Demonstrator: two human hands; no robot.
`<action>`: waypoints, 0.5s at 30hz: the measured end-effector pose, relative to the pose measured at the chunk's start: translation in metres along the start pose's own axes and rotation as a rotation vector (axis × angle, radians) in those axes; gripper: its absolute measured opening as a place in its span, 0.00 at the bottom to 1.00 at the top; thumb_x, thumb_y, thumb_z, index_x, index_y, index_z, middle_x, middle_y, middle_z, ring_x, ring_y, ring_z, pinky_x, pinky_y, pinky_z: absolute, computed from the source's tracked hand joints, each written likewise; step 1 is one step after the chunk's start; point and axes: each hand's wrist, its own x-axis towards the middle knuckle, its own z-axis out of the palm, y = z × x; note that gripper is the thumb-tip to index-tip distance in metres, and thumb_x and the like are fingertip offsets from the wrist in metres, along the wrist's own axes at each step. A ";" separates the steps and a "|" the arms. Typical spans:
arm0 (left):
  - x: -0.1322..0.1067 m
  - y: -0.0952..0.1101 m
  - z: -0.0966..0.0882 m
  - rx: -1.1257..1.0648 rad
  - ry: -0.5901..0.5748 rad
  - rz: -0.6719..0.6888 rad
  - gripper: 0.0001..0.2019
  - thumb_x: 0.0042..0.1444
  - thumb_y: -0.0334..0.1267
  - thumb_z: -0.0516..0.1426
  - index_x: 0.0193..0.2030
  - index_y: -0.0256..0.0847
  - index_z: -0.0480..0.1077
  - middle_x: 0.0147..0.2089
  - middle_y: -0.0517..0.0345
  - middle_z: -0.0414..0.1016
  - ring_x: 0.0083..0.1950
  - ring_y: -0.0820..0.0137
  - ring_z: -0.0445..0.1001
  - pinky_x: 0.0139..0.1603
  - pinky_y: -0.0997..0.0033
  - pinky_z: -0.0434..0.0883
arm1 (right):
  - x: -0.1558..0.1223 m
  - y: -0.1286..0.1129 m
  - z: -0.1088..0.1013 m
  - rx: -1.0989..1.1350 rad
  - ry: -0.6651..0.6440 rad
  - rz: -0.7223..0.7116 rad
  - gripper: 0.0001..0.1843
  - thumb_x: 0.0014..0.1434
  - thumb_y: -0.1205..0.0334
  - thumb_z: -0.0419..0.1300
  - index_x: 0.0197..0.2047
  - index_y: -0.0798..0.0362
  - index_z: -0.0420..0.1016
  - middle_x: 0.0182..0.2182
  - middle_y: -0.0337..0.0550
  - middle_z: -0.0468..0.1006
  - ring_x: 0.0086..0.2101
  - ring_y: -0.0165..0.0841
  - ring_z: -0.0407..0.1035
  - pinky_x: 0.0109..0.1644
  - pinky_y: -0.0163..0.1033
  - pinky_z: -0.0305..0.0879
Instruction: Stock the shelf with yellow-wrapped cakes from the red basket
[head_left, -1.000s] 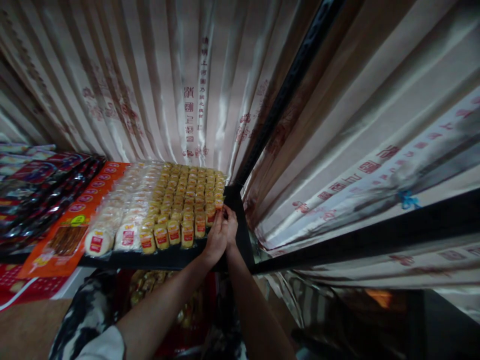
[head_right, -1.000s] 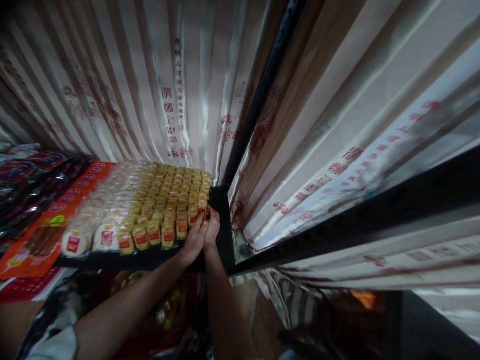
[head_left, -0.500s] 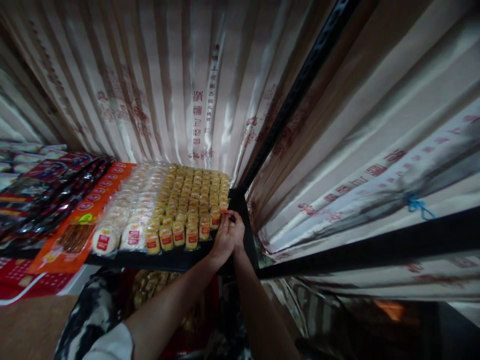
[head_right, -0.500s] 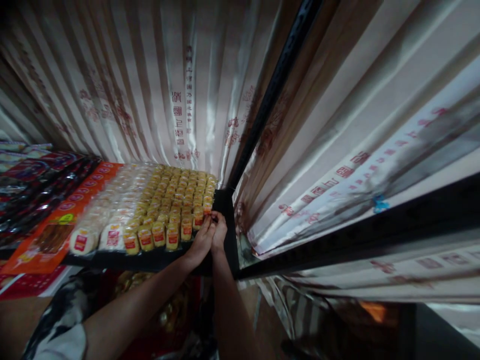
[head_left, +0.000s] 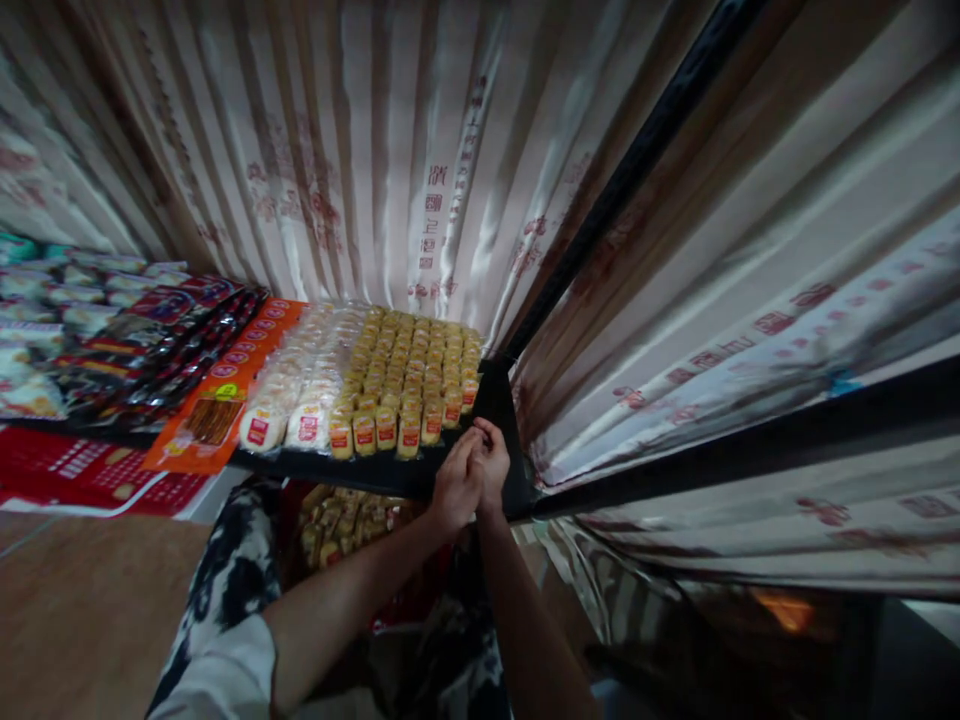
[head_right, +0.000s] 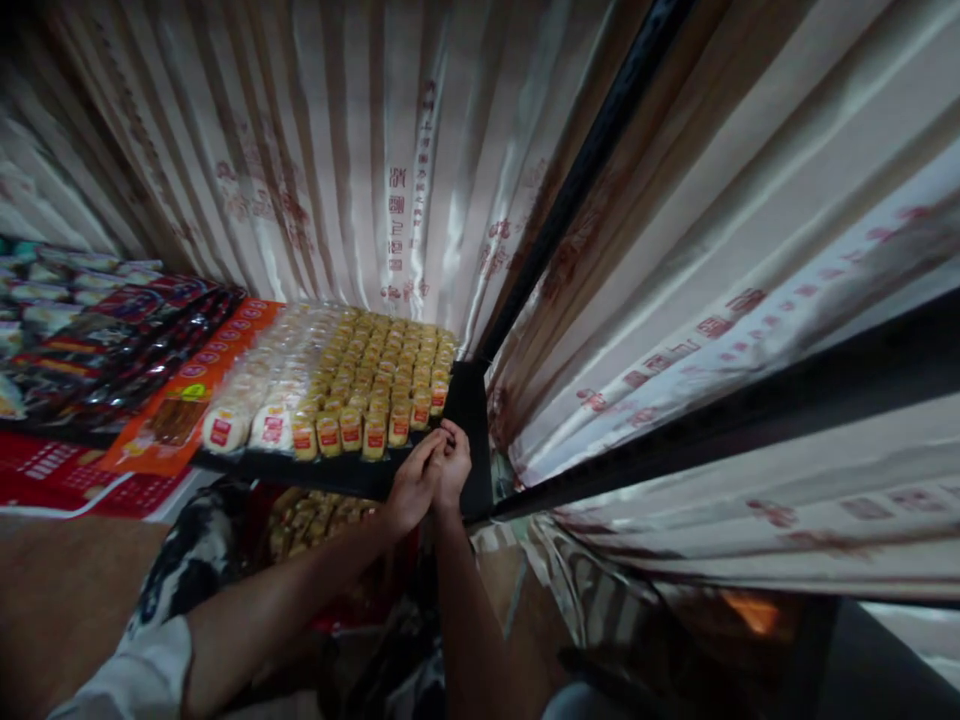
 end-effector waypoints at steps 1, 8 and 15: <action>-0.013 0.002 -0.007 0.006 -0.009 0.034 0.19 0.60 0.33 0.47 0.57 0.38 0.67 0.63 0.48 0.66 0.64 0.66 0.63 0.68 0.59 0.58 | -0.014 -0.002 -0.001 0.002 -0.014 -0.005 0.21 0.52 0.53 0.55 0.45 0.56 0.71 0.42 0.50 0.75 0.38 0.35 0.71 0.44 0.41 0.69; -0.106 -0.007 -0.075 0.037 -0.075 0.022 0.17 0.61 0.40 0.49 0.55 0.42 0.66 0.61 0.48 0.66 0.62 0.64 0.63 0.65 0.56 0.60 | -0.118 0.004 -0.001 -0.107 -0.175 -0.042 0.16 0.55 0.52 0.54 0.40 0.53 0.74 0.37 0.46 0.78 0.39 0.37 0.71 0.46 0.43 0.68; -0.149 -0.057 -0.126 0.064 0.148 -0.348 0.18 0.60 0.41 0.47 0.53 0.40 0.67 0.57 0.48 0.69 0.60 0.65 0.66 0.65 0.61 0.59 | -0.168 0.022 0.046 -0.293 -0.597 0.028 0.16 0.55 0.64 0.49 0.41 0.51 0.75 0.40 0.47 0.79 0.43 0.37 0.72 0.52 0.41 0.66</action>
